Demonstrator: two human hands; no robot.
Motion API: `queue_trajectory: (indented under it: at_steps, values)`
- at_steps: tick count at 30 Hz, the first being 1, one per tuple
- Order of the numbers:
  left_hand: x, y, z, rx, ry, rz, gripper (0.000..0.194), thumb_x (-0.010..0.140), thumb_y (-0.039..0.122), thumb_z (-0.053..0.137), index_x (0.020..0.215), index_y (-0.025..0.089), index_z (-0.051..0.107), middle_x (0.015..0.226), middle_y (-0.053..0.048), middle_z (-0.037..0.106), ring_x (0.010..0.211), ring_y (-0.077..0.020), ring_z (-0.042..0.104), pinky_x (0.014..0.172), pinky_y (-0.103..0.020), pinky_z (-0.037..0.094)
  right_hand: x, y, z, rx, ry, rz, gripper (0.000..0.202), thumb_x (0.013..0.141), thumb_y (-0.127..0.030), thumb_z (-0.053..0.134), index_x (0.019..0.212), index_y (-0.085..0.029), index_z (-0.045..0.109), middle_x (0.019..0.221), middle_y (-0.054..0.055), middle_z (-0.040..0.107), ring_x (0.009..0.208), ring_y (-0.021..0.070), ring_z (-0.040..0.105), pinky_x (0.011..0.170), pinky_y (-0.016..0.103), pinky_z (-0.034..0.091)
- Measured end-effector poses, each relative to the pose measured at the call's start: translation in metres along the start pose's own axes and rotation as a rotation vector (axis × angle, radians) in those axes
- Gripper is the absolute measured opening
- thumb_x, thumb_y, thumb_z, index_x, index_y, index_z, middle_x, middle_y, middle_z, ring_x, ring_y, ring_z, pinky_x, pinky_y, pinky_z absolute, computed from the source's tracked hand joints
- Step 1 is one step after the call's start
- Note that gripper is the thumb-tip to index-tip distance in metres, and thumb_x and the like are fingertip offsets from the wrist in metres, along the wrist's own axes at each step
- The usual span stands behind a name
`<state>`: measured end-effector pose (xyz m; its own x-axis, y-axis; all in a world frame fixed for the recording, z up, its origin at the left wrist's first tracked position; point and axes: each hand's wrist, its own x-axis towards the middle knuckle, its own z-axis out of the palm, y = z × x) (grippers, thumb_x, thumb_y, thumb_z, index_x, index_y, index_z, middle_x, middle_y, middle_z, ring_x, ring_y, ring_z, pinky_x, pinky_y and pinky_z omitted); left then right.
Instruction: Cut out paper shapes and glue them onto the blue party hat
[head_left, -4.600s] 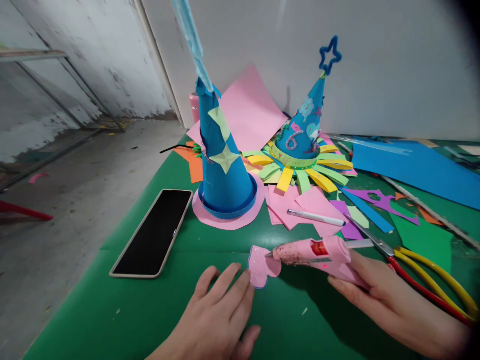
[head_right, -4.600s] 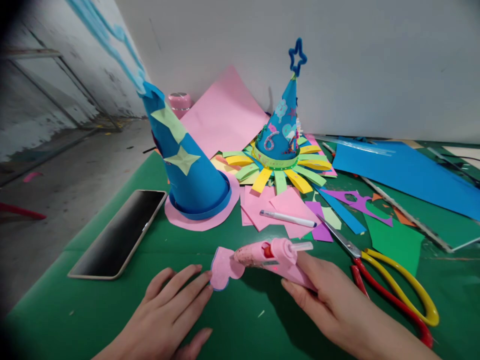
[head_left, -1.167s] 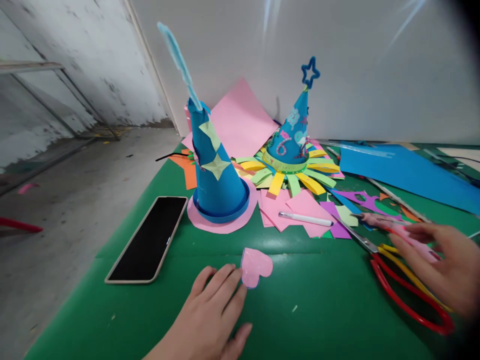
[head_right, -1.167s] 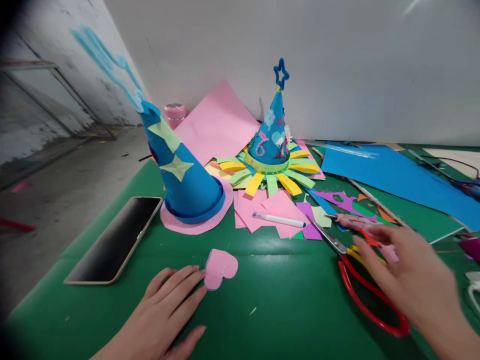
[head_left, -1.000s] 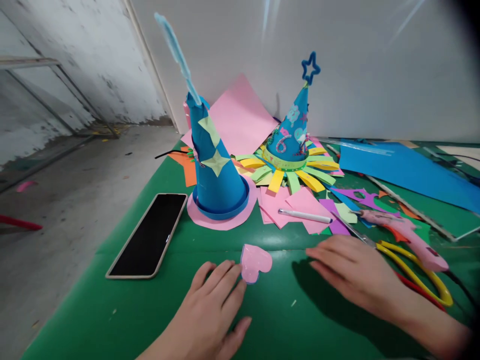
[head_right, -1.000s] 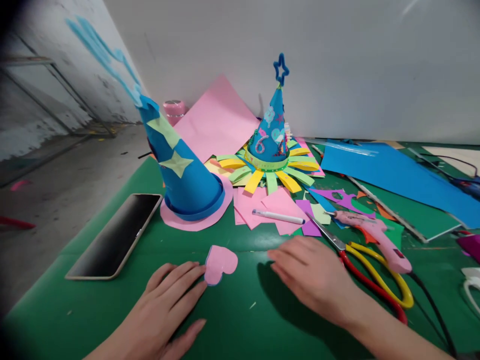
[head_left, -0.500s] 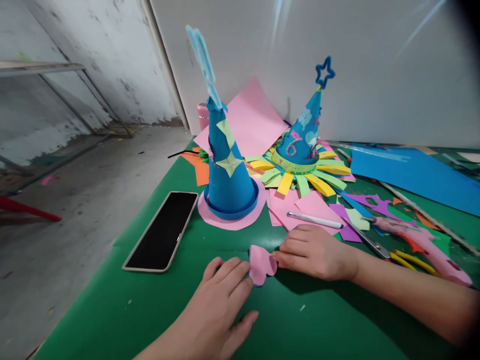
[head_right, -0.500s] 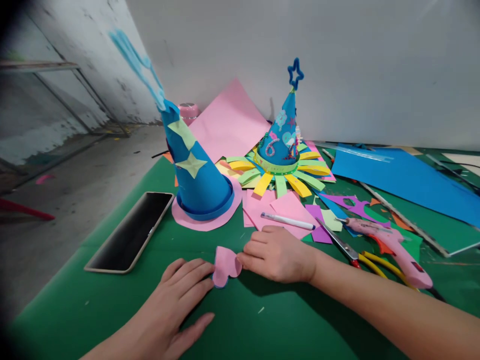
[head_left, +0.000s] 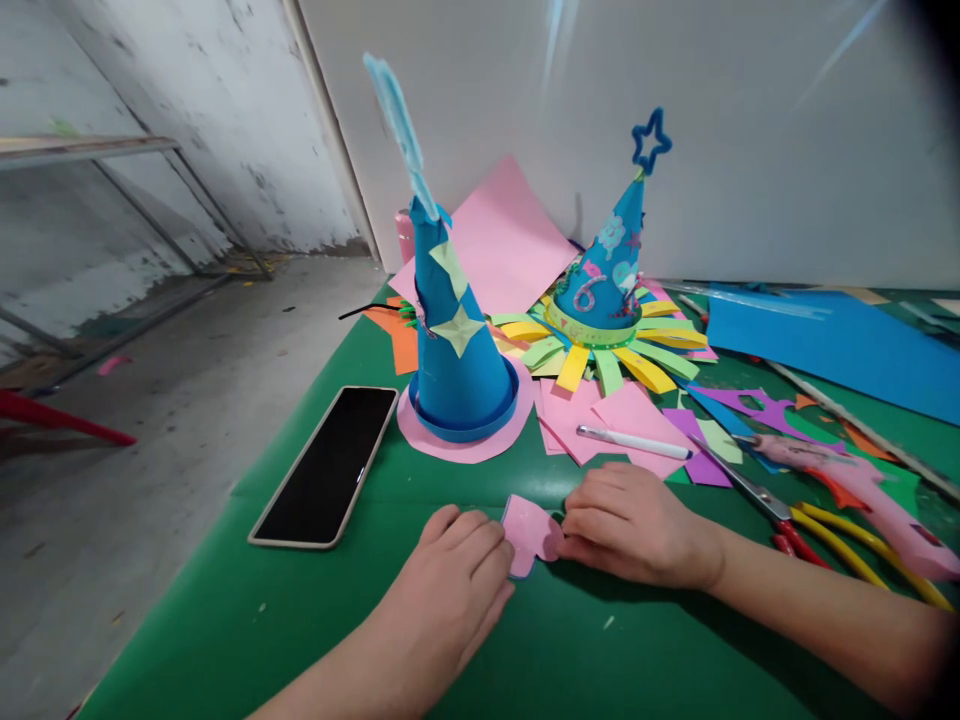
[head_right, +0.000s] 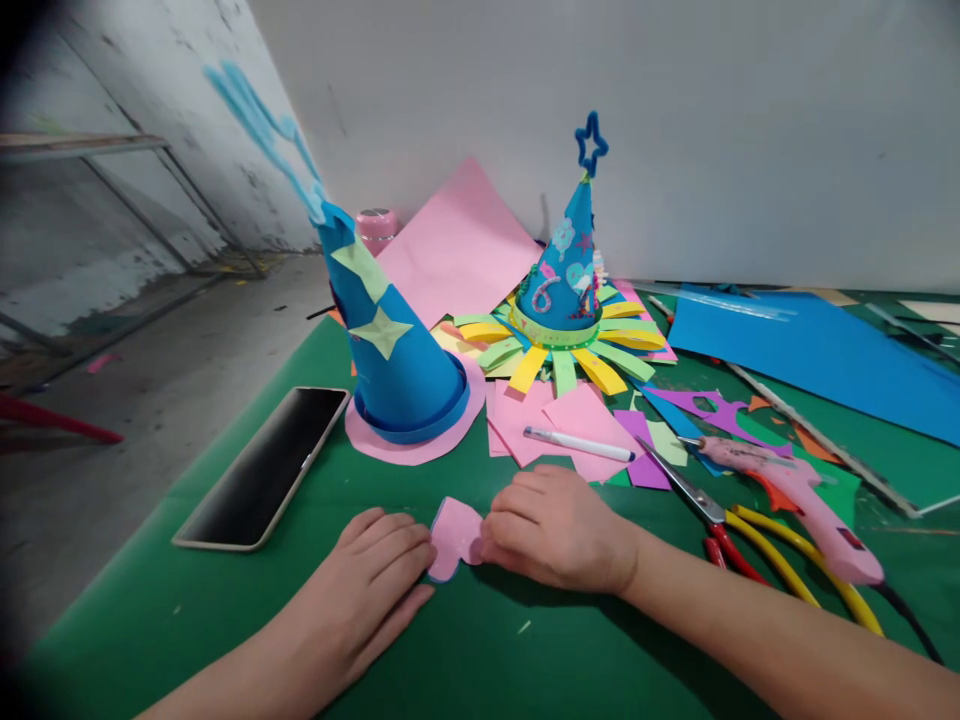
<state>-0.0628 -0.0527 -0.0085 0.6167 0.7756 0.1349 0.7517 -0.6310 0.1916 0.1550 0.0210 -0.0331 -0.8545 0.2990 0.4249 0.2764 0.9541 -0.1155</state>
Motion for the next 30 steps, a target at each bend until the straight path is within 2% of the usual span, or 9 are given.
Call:
queue_trajectory:
  at_steps: [5, 10, 16, 21, 27, 30]
  values:
    - [0.002, 0.000, 0.002, 0.034, 0.006, 0.023, 0.020, 0.084, 0.014, 0.037, 0.089, 0.016, 0.056, 0.083, -0.005, 0.063, 0.081, -0.0191, 0.056, 0.081, -0.039, 0.039, 0.001, -0.012, 0.000, 0.062, -0.031, 0.073, 0.016, 0.080, -0.034, 0.052, 0.084, -0.019, 0.054, 0.077, 0.001, 0.062, 0.066, 0.0133, 0.050, 0.055, 0.028, 0.029]
    - [0.001, -0.005, 0.006, -0.054, 0.105, 0.027, 0.018, 0.084, 0.018, 0.039, 0.086, 0.017, 0.056, 0.080, -0.004, 0.061, 0.080, -0.0176, 0.056, 0.080, -0.035, 0.041, 0.013, -0.019, -0.001, -0.015, -0.075, 0.058, 0.014, 0.081, -0.032, 0.049, 0.082, -0.019, 0.053, 0.076, 0.000, 0.061, 0.064, 0.0133, 0.049, 0.054, 0.028, 0.026]
    - [-0.002, -0.008, 0.009, -0.166, 0.104, -0.009, 0.012, 0.080, 0.018, 0.046, 0.087, 0.016, 0.057, 0.085, -0.005, 0.061, 0.082, -0.0184, 0.055, 0.080, -0.036, 0.042, 0.021, -0.019, 0.000, -0.121, -0.020, -0.040, 0.010, 0.082, -0.025, 0.045, 0.078, -0.020, 0.053, 0.068, -0.001, 0.061, 0.059, 0.0128, 0.046, 0.052, 0.028, 0.022]
    - [-0.006, -0.008, 0.013, -0.184, 0.140, 0.009, 0.013, 0.081, 0.015, 0.045, 0.088, 0.014, 0.057, 0.085, -0.006, 0.061, 0.083, -0.0187, 0.054, 0.079, -0.036, 0.043, 0.021, -0.019, 0.003, -0.083, -0.003, 0.004, 0.011, 0.080, -0.029, 0.048, 0.078, -0.019, 0.052, 0.071, -0.001, 0.060, 0.060, 0.0133, 0.046, 0.053, 0.029, 0.024]
    - [-0.006, -0.010, 0.015, -0.171, 0.241, 0.052, 0.019, 0.082, 0.009, 0.040, 0.091, 0.014, 0.056, 0.086, -0.006, 0.063, 0.084, -0.0166, 0.056, 0.082, -0.034, 0.043, 0.020, -0.018, 0.005, -0.023, 0.030, 0.049, 0.012, 0.079, -0.031, 0.050, 0.079, -0.019, 0.051, 0.073, -0.001, 0.060, 0.061, 0.0128, 0.047, 0.053, 0.028, 0.026]
    - [-0.006, -0.011, 0.016, -0.193, 0.292, 0.056, 0.019, 0.082, 0.008, 0.041, 0.089, 0.015, 0.057, 0.083, -0.005, 0.064, 0.081, -0.0160, 0.057, 0.078, -0.032, 0.045, 0.018, -0.018, 0.003, 0.007, 0.027, 0.053, 0.013, 0.079, -0.032, 0.051, 0.080, -0.019, 0.051, 0.074, 0.000, 0.061, 0.062, 0.0129, 0.048, 0.053, 0.028, 0.026]
